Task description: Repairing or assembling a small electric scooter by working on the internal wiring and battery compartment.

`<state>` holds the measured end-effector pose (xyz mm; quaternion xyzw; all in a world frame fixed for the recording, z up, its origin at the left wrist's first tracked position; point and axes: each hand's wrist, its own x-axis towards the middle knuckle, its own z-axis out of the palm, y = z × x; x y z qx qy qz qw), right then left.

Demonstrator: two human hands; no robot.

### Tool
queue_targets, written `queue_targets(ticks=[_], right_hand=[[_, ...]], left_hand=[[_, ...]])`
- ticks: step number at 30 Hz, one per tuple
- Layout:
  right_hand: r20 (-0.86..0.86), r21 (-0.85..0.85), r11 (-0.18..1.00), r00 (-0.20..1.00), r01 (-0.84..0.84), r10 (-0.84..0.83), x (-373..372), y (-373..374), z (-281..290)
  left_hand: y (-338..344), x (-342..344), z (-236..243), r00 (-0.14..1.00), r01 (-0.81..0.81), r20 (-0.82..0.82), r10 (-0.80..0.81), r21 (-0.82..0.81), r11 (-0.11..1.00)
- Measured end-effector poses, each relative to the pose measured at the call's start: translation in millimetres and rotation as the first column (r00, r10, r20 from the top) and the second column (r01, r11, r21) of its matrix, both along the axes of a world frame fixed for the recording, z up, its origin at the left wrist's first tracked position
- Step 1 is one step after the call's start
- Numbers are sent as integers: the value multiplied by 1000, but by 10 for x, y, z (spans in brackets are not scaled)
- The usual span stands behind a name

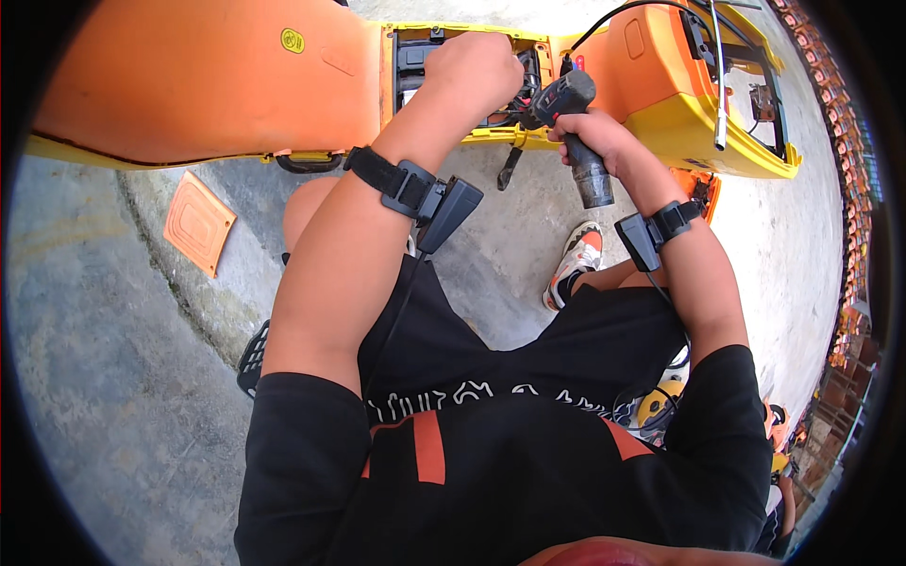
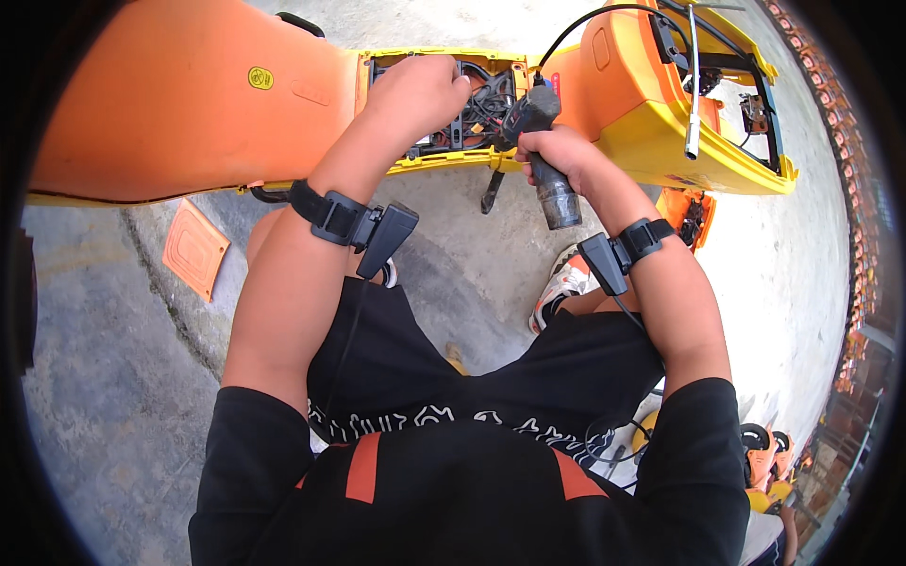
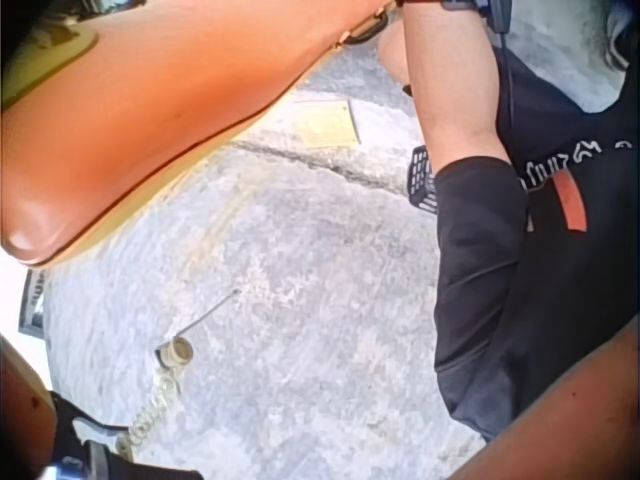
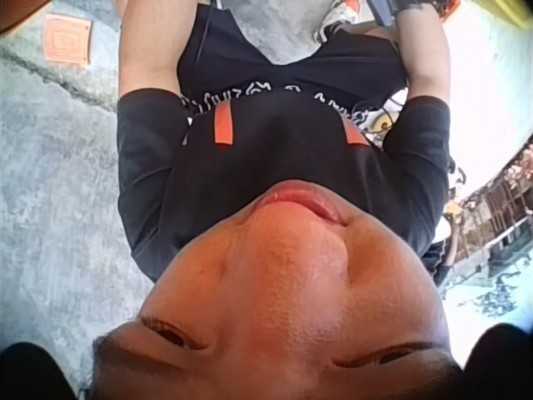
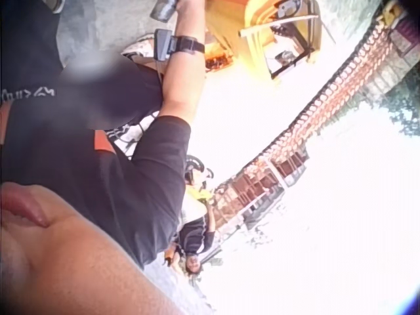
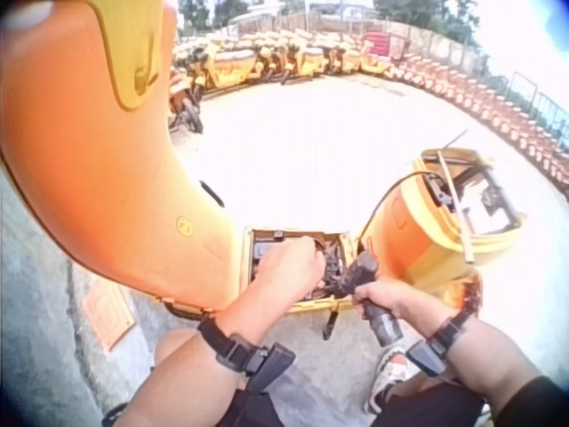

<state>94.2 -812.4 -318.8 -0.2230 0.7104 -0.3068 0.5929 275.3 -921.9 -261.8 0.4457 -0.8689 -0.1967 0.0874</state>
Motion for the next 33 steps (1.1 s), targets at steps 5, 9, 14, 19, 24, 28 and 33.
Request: queue_targets(ticks=[5, 9, 14, 19, 24, 28, 33], right_hand=[[-113, 26, 995, 988, -100, 102, 67, 16, -49], [-53, -23, 999, 998, -28, 27, 23, 30, -82], [-25, -41, 999, 1000, -2, 1, 24, 78, -80], [-47, -28, 999, 998, -47, 46, 68, 104, -49], [-28, -34, 999, 999, -21, 20, 43, 72, -89], [25, -50, 998, 999, 26, -25, 18, 60, -101], [24, -6, 1000, 1000, 3, -3, 7, 59, -85]], left_hand=[[84, -44, 19, 1000, 6, 6, -6, -10, 1000], [118, -93, 46, 999, 33, 29, -33, 12, 999], [139, -127, 58, 997, 61, 48, -62, 19, 998], [153, -131, 50, 997, 69, 45, -69, -13, 998], [165, -140, 31, 996, 75, 46, -74, -9, 997], [178, -152, 68, 994, 65, 88, -65, 4, 998], [151, -119, 16, 995, 56, 76, -56, 1, 998]])
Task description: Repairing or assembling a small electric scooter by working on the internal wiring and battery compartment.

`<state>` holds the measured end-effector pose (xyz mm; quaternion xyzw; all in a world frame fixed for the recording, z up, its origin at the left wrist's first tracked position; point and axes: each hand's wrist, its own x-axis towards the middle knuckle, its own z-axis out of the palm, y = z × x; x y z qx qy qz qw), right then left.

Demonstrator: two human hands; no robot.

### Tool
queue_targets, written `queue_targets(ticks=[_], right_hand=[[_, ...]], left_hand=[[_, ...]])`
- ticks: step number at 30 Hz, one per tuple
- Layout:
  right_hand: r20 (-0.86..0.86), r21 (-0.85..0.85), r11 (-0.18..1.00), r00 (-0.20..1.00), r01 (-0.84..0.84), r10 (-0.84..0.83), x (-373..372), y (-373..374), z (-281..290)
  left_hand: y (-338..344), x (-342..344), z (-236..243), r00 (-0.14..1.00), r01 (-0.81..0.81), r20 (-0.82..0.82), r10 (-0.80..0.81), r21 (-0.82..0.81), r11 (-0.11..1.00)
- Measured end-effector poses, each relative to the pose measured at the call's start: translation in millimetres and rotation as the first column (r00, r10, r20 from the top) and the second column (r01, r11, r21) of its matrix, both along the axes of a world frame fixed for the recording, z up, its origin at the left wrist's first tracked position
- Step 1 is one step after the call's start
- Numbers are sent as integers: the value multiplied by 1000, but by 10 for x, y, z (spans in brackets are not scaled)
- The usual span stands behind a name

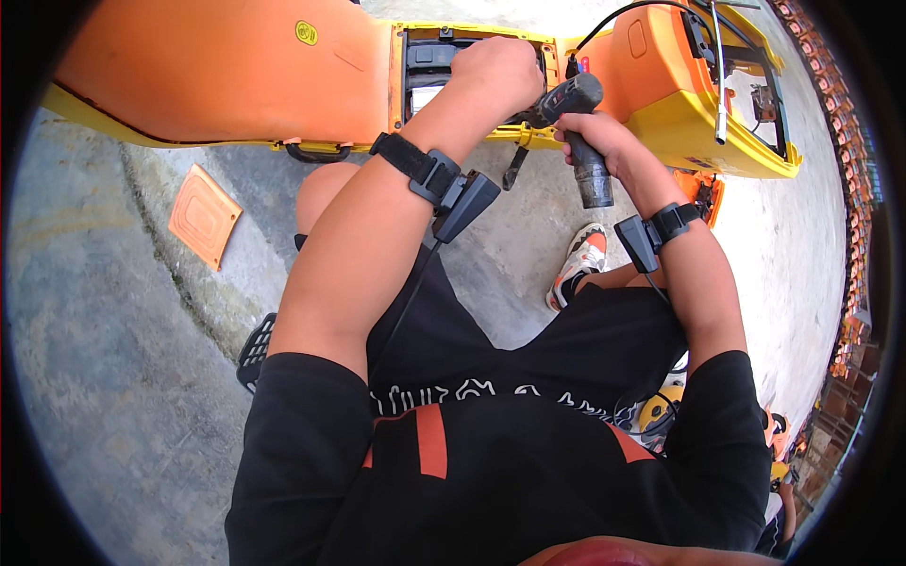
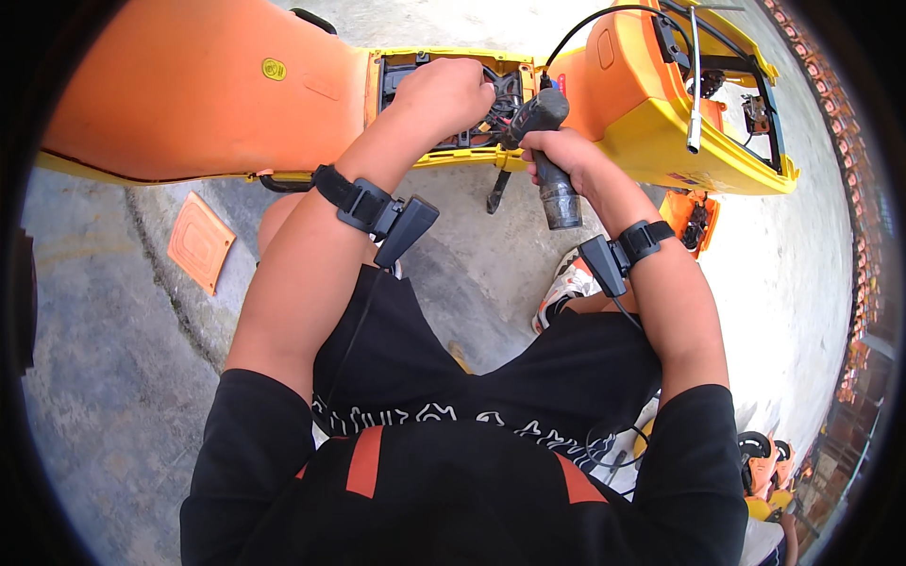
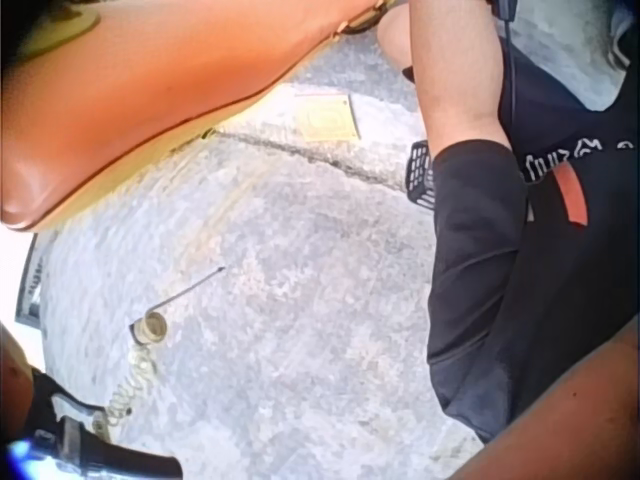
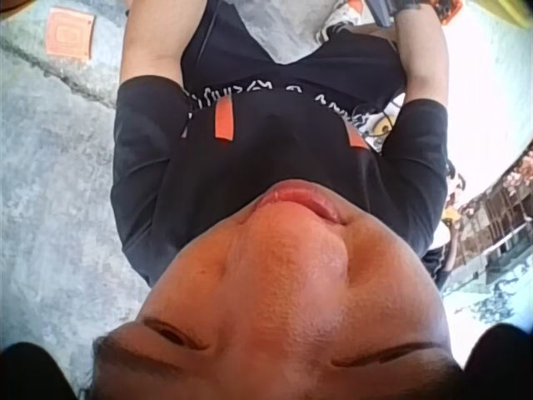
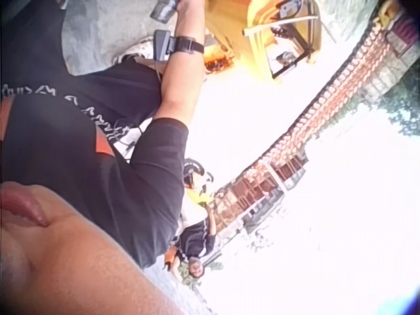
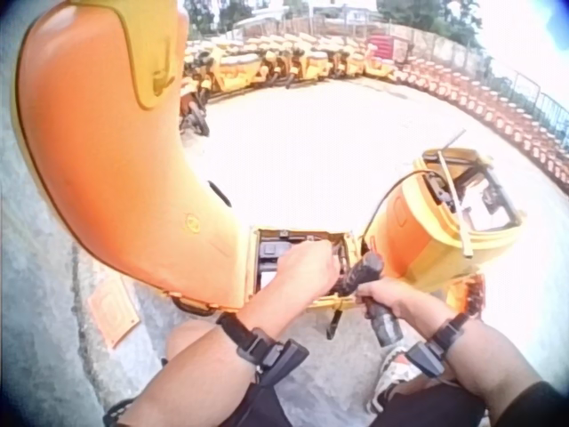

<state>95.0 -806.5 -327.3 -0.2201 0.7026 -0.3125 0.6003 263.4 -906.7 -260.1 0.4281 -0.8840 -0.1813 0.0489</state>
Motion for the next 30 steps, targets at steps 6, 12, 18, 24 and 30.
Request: queue_targets(ticks=[6, 12, 18, 24, 30], right_hand=[[-4, -19, 999, 999, 35, -35, -8, -20, 9], [-8, -5, 1000, 1000, 27, -27, 22, -52, -16], [4, -24, 999, 999, 36, -36, 34, -45, 2], [42, -33, 999, 999, 29, -28, -45, -46, -4], [-13, -15, 1000, 1000, 16, -16, -68, -36, -103]], left_hand=[[-60, 21, -45, 1000, -17, -20, 17, 5, 1000], [-67, 47, -33, 996, 4, 89, -13, 97, 995], [1, 65, -143, 988, 30, 152, -37, 51, 998], [28, -8, -475, 977, 81, 200, -79, -2, 997], [110, -14, -1489, 999, 40, -20, -35, 414, 909]])
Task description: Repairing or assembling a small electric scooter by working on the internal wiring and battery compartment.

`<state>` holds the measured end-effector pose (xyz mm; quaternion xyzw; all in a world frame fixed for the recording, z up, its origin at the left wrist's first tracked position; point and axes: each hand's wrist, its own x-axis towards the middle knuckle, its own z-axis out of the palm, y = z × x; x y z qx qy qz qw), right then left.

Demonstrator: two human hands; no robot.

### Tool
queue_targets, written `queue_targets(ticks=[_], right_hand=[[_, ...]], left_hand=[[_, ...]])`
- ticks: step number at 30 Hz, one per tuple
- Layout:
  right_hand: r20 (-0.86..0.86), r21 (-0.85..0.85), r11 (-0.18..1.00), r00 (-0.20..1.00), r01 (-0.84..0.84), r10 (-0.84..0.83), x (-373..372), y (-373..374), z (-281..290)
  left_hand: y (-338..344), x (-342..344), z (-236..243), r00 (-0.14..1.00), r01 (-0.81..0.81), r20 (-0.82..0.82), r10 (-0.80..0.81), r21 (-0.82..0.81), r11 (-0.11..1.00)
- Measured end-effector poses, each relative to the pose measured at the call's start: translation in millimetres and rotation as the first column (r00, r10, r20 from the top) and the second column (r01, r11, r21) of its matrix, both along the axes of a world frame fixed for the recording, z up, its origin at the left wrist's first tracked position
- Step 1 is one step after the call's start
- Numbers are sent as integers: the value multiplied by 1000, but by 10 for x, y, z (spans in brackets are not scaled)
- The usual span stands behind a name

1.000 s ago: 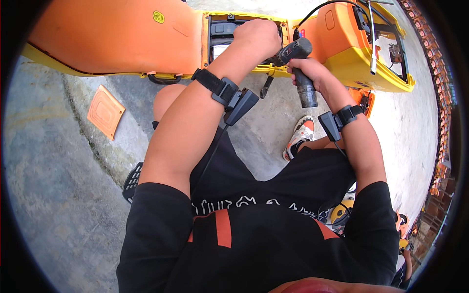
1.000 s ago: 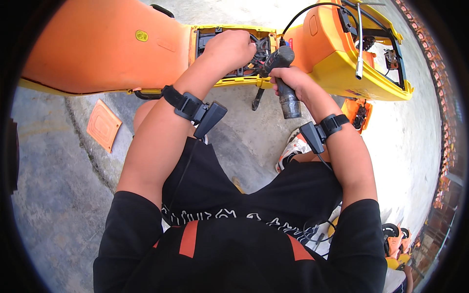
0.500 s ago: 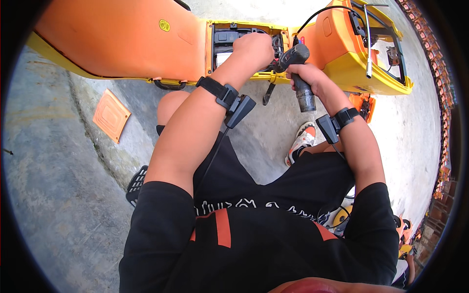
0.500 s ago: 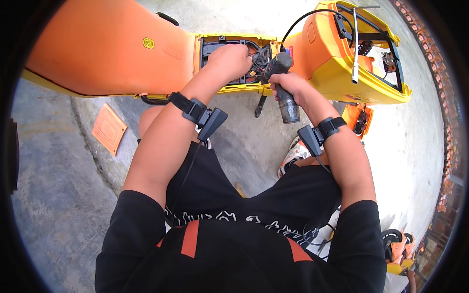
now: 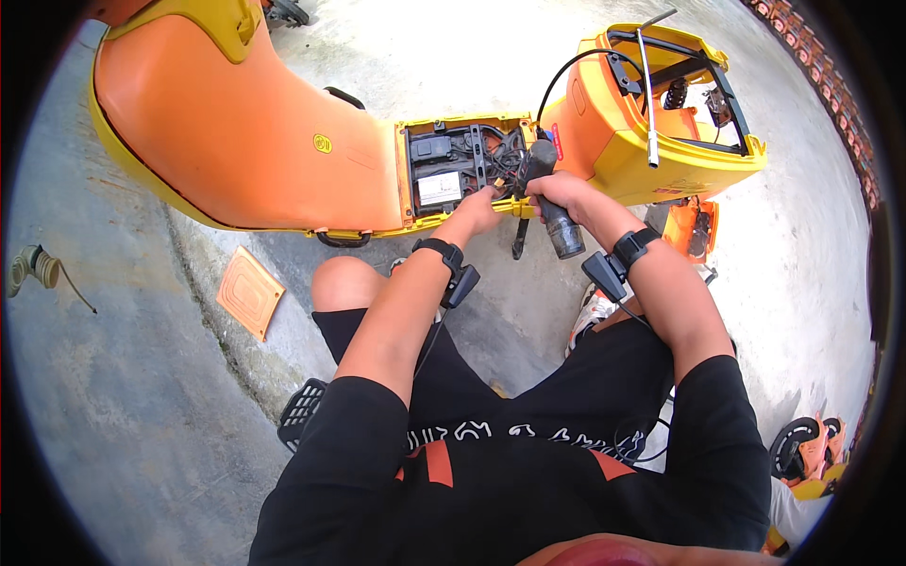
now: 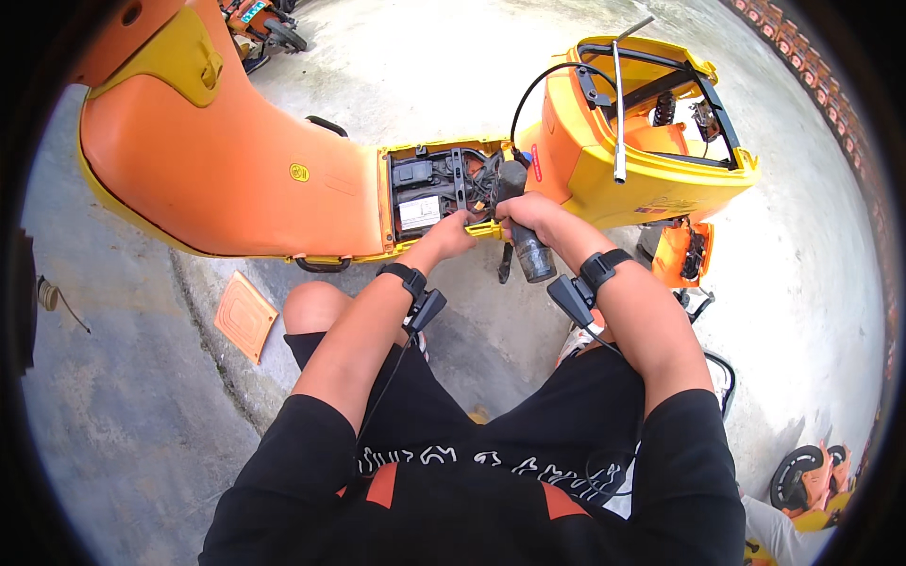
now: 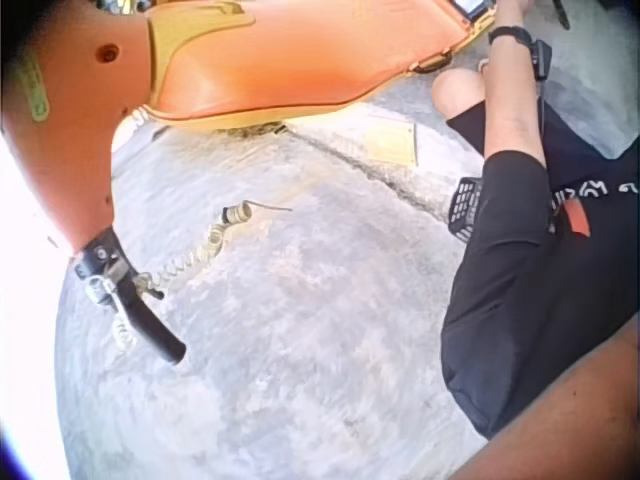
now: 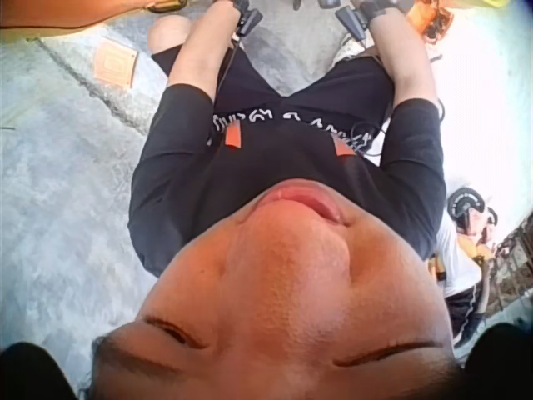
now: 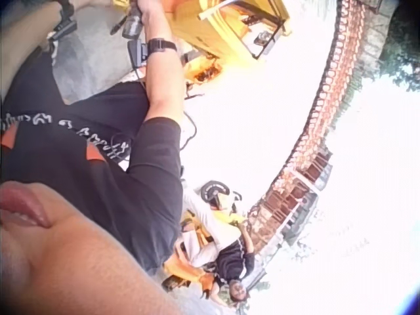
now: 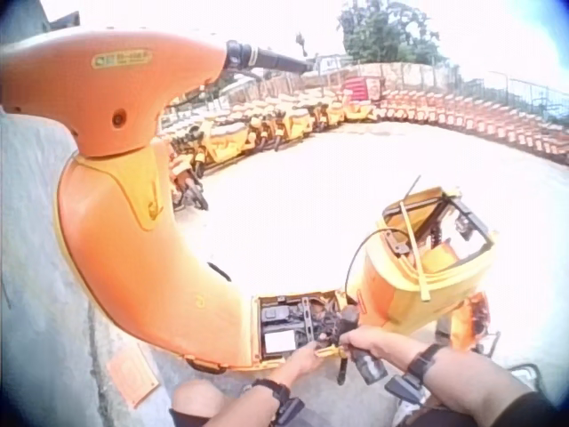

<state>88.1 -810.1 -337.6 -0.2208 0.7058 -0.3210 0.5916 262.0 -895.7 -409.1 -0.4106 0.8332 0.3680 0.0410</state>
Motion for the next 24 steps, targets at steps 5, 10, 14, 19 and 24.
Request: queue_targets(ticks=[5, 10, 14, 19, 24], right_hand=[[-11, -48, 999, 1000, 7, -7, 130, 28, 141], [-32, -40, 999, 999, -18, 16, 70, 67, 171], [-26, -49, 999, 1000, 13, -15, 31, 84, 113], [-11, -44, 998, 999, 44, -44, 32, 48, 126], [35, -86, 996, 999, 28, -25, 39, 99, 168]], left_hand=[[-14, -77, -818, 933, -231, -254, 254, 115, 966], [186, -281, -952, 856, -295, -404, 322, 129, 947], [257, -433, -824, 923, -256, -329, 200, -136, 957], [320, -417, -779, 836, -383, -444, 324, -47, 923], [196, -380, -835, 798, -352, -465, 384, 159, 922]])
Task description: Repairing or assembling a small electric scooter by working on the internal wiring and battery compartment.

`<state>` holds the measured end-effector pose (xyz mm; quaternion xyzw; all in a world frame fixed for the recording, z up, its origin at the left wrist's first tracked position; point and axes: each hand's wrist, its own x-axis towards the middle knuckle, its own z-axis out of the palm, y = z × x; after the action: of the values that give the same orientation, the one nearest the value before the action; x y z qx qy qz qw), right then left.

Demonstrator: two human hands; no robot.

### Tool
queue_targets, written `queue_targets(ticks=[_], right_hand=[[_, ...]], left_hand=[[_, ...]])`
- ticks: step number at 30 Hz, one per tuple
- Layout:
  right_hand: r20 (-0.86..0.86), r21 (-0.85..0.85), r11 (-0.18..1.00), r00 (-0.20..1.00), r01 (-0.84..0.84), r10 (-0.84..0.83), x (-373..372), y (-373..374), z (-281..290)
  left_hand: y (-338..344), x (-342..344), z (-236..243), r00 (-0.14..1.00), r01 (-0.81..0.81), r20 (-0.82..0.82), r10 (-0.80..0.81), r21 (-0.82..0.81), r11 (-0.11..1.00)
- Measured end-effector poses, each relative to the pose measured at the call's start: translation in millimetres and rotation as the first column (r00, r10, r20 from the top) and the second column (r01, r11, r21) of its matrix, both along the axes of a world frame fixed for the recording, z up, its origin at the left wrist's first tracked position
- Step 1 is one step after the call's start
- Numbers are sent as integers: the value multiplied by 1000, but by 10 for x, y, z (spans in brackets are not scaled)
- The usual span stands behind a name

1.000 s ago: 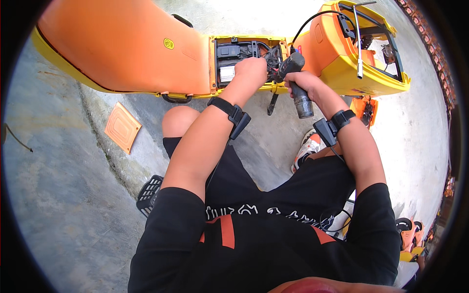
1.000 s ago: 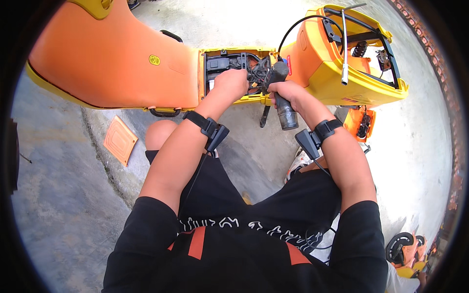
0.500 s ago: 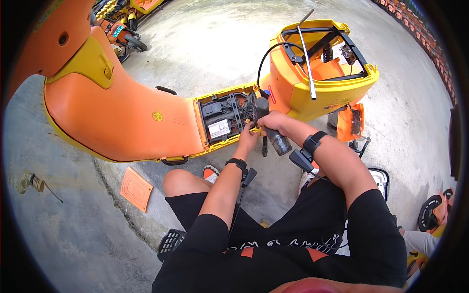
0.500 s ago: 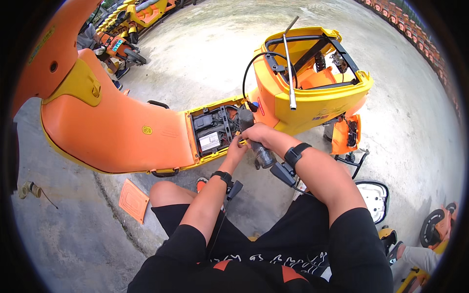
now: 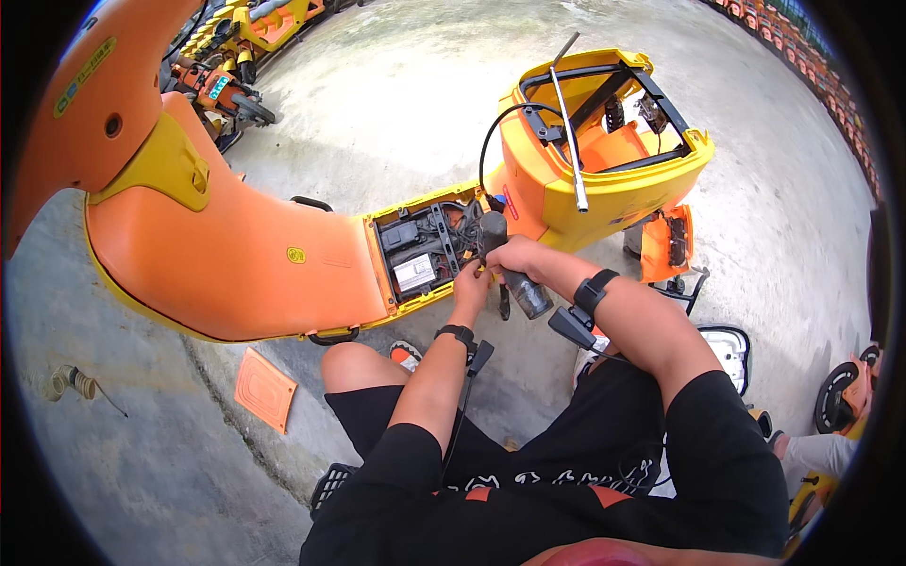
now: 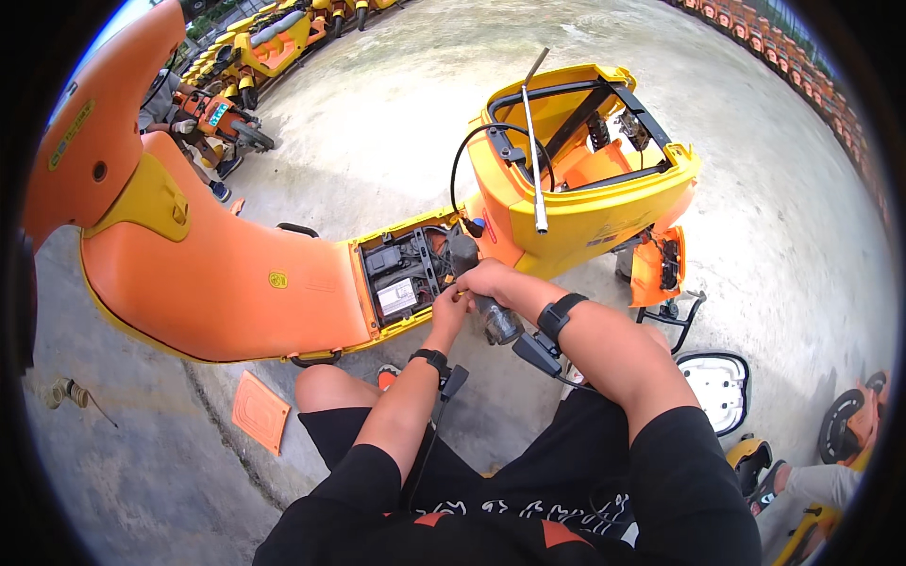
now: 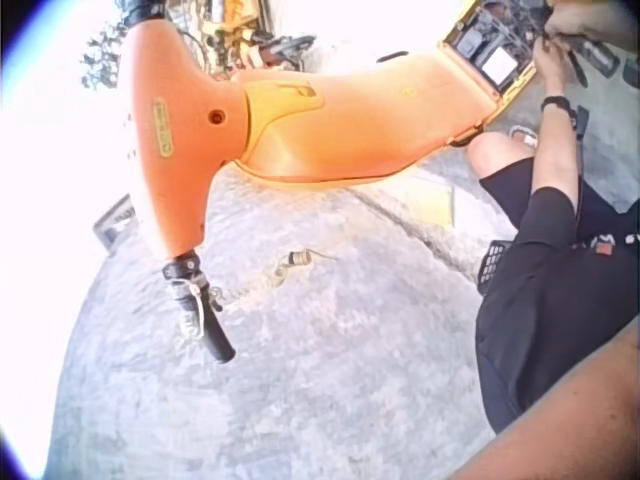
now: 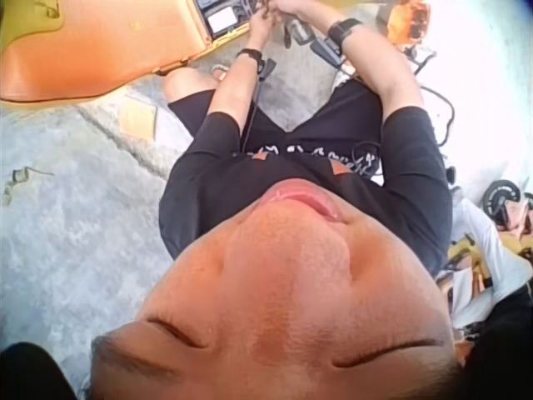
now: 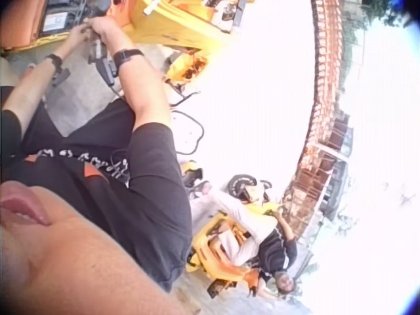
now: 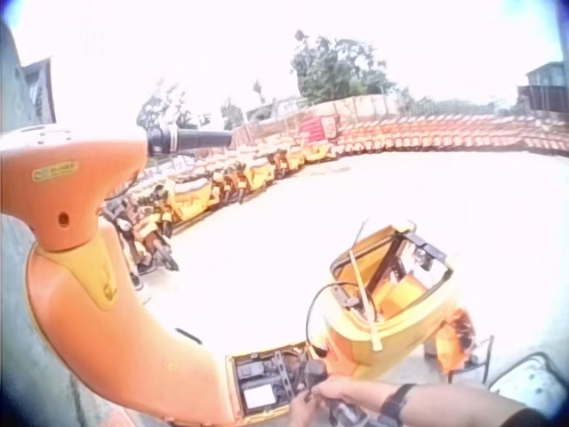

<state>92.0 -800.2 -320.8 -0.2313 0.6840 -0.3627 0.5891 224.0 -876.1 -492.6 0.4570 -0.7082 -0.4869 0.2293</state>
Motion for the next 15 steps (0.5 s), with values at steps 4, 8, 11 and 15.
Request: queue_targets(ticks=[4, 8, 11, 15], right_hand=[[-4, -8, 1000, 1000, 0, 0, -4, 5, -24], [-52, -18, 1000, 999, 1, -2, -71, 71, -101], [-75, -30, 999, 997, -23, 20, -25, 61, -77], [-71, -34, 999, 997, -21, 18, -35, 86, -65]], left_hand=[[-104, -4, -69, 994, 71, 95, -58, -141, 987], [-5, -87, -48, 988, 109, 138, -71, -298, 948], [-58, -47, -88, 989, 95, 135, -56, -300, 949], [-8, -74, -18, 981, 126, 187, -54, -397, 909]])
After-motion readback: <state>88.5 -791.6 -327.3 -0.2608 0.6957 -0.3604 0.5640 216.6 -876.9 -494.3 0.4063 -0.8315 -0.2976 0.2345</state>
